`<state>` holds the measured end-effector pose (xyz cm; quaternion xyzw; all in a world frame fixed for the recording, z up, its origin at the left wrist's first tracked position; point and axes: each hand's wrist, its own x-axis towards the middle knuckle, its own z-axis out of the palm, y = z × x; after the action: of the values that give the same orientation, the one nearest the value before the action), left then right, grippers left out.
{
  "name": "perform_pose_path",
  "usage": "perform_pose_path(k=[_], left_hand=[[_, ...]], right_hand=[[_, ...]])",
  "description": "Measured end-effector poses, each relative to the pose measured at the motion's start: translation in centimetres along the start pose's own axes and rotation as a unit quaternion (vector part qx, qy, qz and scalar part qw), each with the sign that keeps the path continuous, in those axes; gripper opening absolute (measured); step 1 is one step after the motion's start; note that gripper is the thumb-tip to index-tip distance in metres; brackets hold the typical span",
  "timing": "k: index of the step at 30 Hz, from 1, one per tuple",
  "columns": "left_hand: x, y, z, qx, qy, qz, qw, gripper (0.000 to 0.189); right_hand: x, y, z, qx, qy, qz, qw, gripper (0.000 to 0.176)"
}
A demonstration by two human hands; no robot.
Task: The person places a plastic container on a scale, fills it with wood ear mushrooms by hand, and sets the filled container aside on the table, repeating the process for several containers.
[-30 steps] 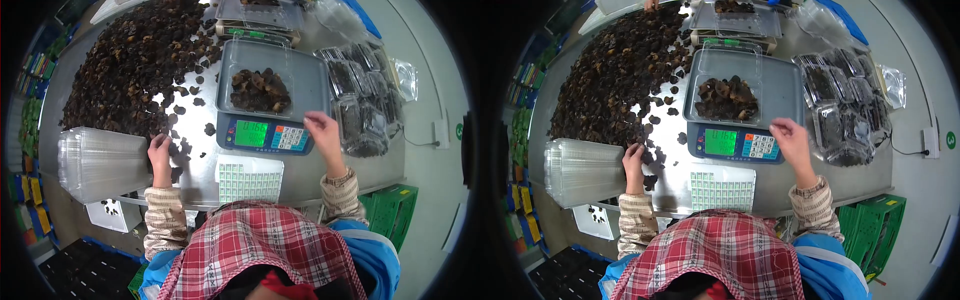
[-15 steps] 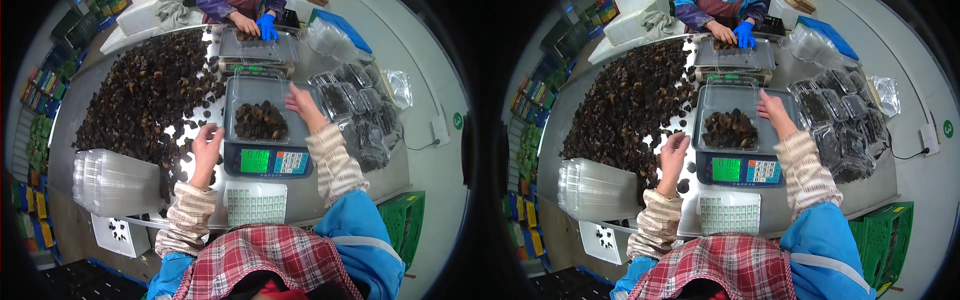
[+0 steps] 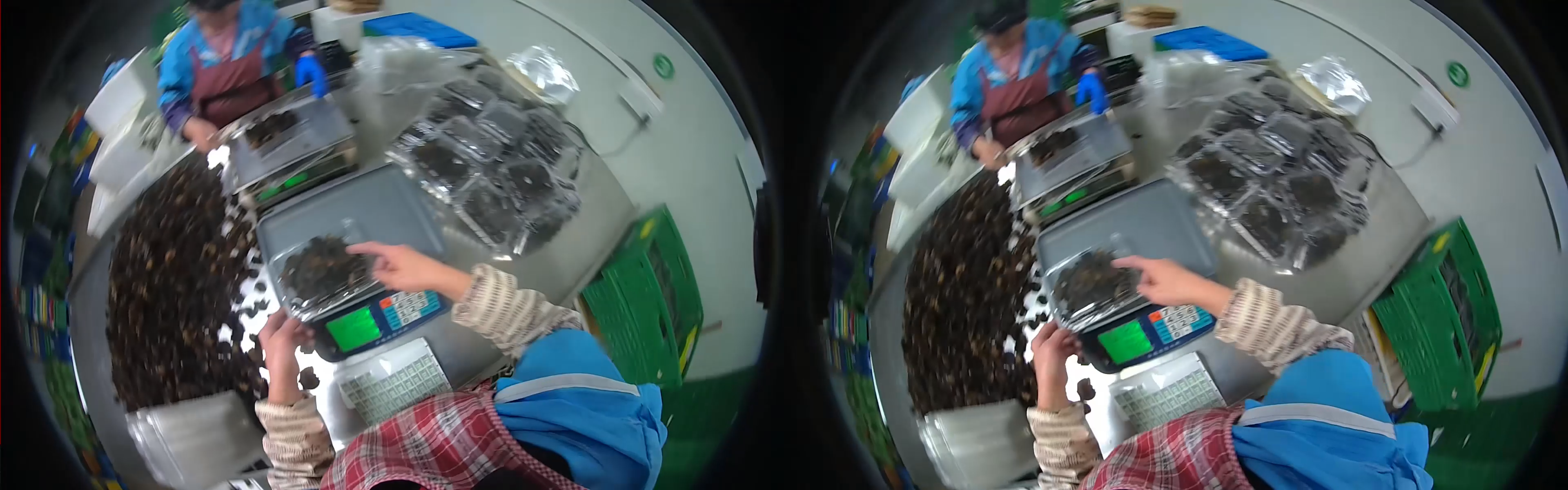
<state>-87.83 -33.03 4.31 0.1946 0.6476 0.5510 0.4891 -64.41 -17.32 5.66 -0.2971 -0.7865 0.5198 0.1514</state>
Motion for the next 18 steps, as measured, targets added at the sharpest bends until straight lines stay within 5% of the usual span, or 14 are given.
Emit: perform_pose_path(k=[4,7,9,10,12,13,16,18], left_hand=[[2.0,0.0,-0.4,0.004,0.024,0.029,0.999,0.02],[3.5,1.5,1.5,-0.006,0.016,0.041,0.999,0.024],[3.1,3.0,5.8,-0.014,-0.011,0.076,0.997,0.032],[2.8,3.4,8.5,0.01,-0.06,0.12,0.991,0.037],[0.5,5.0,12.8,-0.006,-0.175,0.186,0.967,0.04],[-0.1,4.4,13.7,-0.022,-0.207,0.183,0.961,0.039],[-2.4,2.6,12.0,0.096,-0.134,0.292,0.942,0.026],[-4.5,1.5,7.5,0.21,0.04,0.395,0.893,0.024]], right_hand=[[1.7,0.2,0.3,0.326,0.011,0.128,0.937,0.075],[1.5,1.1,0.3,0.361,0.045,0.127,0.923,0.07],[-1.7,1.5,-2.3,0.423,0.153,0.11,0.886,0.058],[-3.1,4.3,-3.6,0.336,0.19,0.027,0.922,0.052],[-6.2,3.0,-7.0,0.46,0.319,0.062,0.826,0.048],[-7.0,6.3,-9.0,0.515,0.274,-0.033,0.812,0.053],[-5.8,2.4,-5.7,0.495,0.396,-0.013,0.773,0.049],[-4.6,-1.1,1.2,0.347,0.229,0.019,0.909,0.047]])
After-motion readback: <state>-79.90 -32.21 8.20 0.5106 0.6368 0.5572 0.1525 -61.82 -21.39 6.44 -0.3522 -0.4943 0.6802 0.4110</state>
